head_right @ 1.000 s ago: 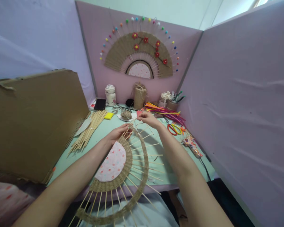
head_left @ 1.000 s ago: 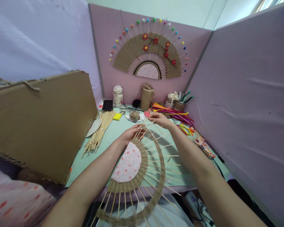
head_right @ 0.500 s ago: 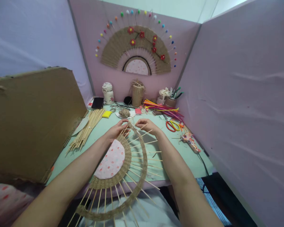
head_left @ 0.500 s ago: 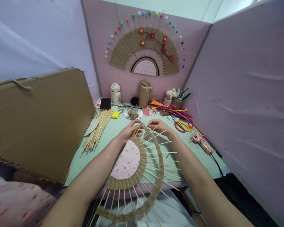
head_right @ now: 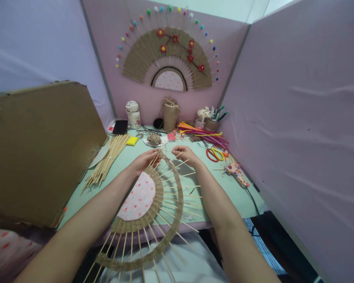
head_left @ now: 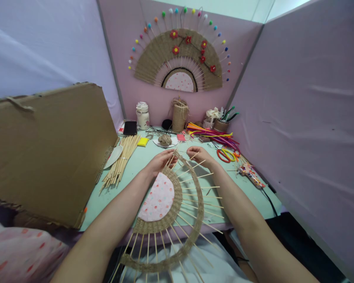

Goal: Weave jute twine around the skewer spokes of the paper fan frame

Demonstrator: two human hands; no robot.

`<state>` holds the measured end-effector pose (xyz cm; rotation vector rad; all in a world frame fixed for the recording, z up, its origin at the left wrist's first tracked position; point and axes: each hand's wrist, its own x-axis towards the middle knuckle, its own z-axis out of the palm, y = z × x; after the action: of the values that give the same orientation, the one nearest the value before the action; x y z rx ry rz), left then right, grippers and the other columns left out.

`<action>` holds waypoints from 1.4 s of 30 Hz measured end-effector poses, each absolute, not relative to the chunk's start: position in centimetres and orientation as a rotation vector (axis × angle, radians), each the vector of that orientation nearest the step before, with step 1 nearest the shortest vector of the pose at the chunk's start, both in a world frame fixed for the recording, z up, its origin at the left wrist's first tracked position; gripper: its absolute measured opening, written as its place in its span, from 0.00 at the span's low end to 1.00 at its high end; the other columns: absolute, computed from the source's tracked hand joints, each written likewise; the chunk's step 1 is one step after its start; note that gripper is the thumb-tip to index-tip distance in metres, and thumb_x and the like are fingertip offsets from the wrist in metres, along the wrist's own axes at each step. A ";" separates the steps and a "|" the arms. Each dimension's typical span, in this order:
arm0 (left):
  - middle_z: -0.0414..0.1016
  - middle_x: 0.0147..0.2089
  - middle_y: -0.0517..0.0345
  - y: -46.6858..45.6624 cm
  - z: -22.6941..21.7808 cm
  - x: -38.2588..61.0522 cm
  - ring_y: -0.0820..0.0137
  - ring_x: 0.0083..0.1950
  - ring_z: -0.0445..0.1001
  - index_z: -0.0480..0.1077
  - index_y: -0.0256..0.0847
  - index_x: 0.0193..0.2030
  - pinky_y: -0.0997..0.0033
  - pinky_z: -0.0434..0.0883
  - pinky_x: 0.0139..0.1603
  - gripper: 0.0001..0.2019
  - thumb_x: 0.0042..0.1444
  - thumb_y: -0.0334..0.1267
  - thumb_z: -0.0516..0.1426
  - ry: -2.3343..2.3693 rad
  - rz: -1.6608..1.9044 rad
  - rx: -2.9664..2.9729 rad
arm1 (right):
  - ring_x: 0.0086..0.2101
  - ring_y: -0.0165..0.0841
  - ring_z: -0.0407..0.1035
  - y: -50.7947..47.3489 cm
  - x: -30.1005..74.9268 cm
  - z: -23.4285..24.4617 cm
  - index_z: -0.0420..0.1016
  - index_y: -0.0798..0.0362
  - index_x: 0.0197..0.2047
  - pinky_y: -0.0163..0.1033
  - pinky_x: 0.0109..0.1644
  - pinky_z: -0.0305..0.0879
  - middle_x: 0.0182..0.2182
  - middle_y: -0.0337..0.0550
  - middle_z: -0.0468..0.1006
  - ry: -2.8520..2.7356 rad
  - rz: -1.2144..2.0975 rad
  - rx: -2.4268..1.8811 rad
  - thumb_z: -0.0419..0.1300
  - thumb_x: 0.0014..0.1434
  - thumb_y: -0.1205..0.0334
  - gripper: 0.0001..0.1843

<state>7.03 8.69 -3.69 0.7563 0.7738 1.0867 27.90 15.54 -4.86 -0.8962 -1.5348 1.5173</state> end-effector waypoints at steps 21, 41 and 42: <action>0.66 0.22 0.64 9.4 -4.4 6.6 0.83 0.19 0.61 0.71 0.38 0.50 0.86 0.57 0.18 0.20 0.48 0.31 0.63 0.667 1.025 0.752 | 0.19 0.22 0.49 15.8 27.9 -4.0 0.66 0.54 0.23 0.33 0.23 0.43 0.17 0.31 0.56 -1.399 1.632 -0.687 0.68 0.45 0.54 0.17; 0.65 0.22 0.65 9.1 -4.4 6.7 0.84 0.19 0.61 0.71 0.38 0.51 0.86 0.56 0.19 0.22 0.47 0.31 0.64 0.687 1.004 0.762 | 0.21 0.23 0.51 16.1 27.8 -3.0 0.68 0.53 0.27 0.32 0.24 0.46 0.19 0.32 0.58 -1.365 1.586 -0.674 0.69 0.42 0.54 0.16; 0.65 0.22 0.65 9.1 -4.5 6.7 0.84 0.19 0.61 0.71 0.38 0.51 0.86 0.56 0.19 0.22 0.47 0.31 0.64 0.685 1.008 0.765 | 0.21 0.23 0.51 16.0 28.1 -3.1 0.69 0.54 0.27 0.32 0.24 0.46 0.19 0.32 0.59 -1.375 1.590 -0.669 0.68 0.42 0.55 0.15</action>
<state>6.68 9.10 -4.45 0.7648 0.6852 1.0079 28.07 15.99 -3.07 -0.6692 -1.3752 1.5899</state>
